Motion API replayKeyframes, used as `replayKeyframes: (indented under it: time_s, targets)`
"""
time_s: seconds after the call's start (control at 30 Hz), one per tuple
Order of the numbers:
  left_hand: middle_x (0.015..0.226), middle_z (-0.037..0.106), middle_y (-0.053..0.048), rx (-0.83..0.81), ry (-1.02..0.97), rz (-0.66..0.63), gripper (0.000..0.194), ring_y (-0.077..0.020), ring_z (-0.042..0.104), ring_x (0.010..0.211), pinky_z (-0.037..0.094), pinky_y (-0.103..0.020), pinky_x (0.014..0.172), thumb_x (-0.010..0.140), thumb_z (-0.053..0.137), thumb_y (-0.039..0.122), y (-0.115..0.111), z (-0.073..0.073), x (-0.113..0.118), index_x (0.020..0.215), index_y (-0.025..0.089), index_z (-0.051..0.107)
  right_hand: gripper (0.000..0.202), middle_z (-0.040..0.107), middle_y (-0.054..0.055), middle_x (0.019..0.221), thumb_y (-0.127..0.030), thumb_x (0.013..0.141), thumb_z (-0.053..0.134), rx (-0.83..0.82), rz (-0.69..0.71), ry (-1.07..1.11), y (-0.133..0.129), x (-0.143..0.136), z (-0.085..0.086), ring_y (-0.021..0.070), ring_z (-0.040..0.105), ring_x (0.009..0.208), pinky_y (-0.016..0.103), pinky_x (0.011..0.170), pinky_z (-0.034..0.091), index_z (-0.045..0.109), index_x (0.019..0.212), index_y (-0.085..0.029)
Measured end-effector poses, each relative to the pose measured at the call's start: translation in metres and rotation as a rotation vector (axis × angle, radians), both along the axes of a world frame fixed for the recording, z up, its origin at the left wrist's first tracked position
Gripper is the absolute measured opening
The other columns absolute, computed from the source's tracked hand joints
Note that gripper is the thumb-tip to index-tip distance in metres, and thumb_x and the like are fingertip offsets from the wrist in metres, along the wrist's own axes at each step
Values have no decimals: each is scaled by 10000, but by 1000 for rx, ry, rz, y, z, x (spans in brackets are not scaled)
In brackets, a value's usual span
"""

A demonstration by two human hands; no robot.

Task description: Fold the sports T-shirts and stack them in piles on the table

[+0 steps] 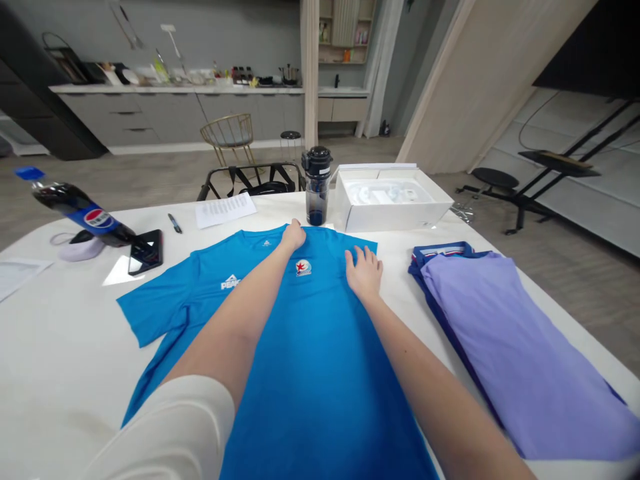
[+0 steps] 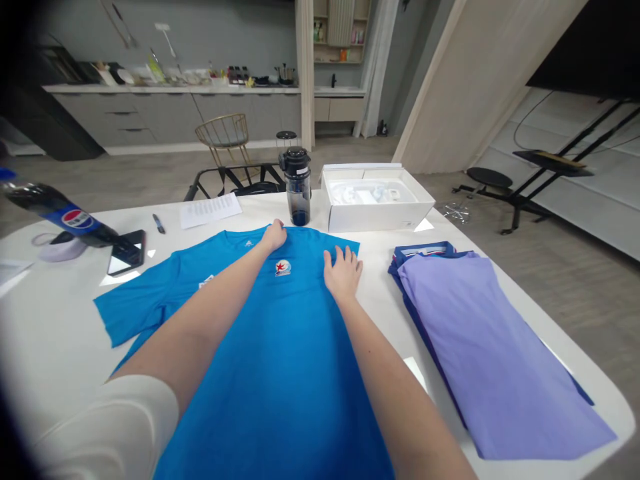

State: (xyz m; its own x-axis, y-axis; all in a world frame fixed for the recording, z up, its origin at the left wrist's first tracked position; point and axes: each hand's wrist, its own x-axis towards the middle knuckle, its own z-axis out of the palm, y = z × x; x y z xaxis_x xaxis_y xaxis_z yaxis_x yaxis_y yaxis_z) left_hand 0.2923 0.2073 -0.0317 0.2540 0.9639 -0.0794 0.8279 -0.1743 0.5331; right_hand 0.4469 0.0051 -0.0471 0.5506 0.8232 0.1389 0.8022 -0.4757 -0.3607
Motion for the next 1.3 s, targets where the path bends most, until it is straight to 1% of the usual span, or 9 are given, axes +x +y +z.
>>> replayKeyframes:
  time_s: [0.17, 0.37, 0.53, 0.7, 0.8, 0.9, 1.03, 1.13, 1.3]
  targets:
    - [1236, 702, -237, -79, 18, 21, 352, -317, 670, 1170, 471, -415, 992, 902, 570, 196, 20, -5, 4, 1248, 143, 600, 512, 566, 183, 1394, -423, 1048, 314, 22, -118, -15, 12, 37, 5, 337, 539, 1259, 467, 1025, 430, 513, 1448, -171]
    - [1219, 701, -206, -72, -5, 39, 256, -332, 636, 1206, 449, -438, 1006, 883, 603, 174, 26, -10, 8, 1138, 192, 618, 408, 601, 183, 1289, -414, 1013, 473, -146, -108, 17, 38, 78, 13, 317, 641, 1118, 421, 912, 491, 594, 1324, -180]
    - [878, 726, -91, -157, -146, 59, 140, -237, 711, 842, 516, -351, 790, 902, 586, 145, 23, -9, 5, 1019, 221, 597, 231, 692, 135, 1015, -353, 956, 588, -191, 61, 138, 40, 82, 32, 263, 656, 966, 341, 821, 474, 699, 988, -153]
    - [745, 655, -6, -226, -357, 39, 115, -121, 611, 581, 467, -230, 593, 933, 540, 119, 16, 12, -16, 990, 212, 574, 253, 606, -3, 698, -437, 918, 626, -17, 468, 573, 17, 49, 96, 146, 539, 635, 246, 575, 394, 626, 863, -190]
    - [742, 637, 5, -239, -545, -14, 75, -93, 572, 575, 438, -195, 570, 902, 617, 133, 15, 31, -34, 913, 195, 576, 304, 545, -47, 628, -487, 868, 695, -36, 627, 828, 15, -2, 140, 104, 455, 528, 216, 486, 314, 599, 873, -199]
    - [765, 650, 6, -304, -816, 4, 103, -100, 598, 627, 478, -207, 622, 888, 667, 176, 13, 42, -54, 914, 190, 568, 310, 539, -65, 599, -472, 846, 739, -30, 750, 922, 34, -69, 159, 91, 448, 499, 207, 483, 325, 587, 862, -203]
    - [881, 706, -43, -428, -984, 169, 172, -146, 669, 737, 542, -272, 726, 938, 646, 324, -2, 37, -95, 995, 191, 553, 200, 658, -5, 717, -373, 965, 594, -39, 845, 738, 76, -130, 131, 131, 566, 602, 251, 603, 453, 654, 917, -188]
    - [986, 730, -112, -505, -932, 185, 325, -201, 711, 819, 563, -320, 753, 967, 581, 485, -26, 26, -133, 1078, 181, 552, 234, 709, 83, 983, -208, 975, 492, 84, 695, 423, 102, -128, 88, 207, 646, 911, 329, 856, 503, 707, 1059, -170]
    - [1189, 703, -155, -161, -244, 87, 493, -301, 673, 1082, 503, -403, 922, 910, 652, 530, -81, 16, -167, 1250, 184, 559, 629, 496, 138, 1437, -89, 888, 450, -4, 561, 61, 132, -92, 34, 335, 496, 1272, 503, 996, 469, 542, 1469, -314]
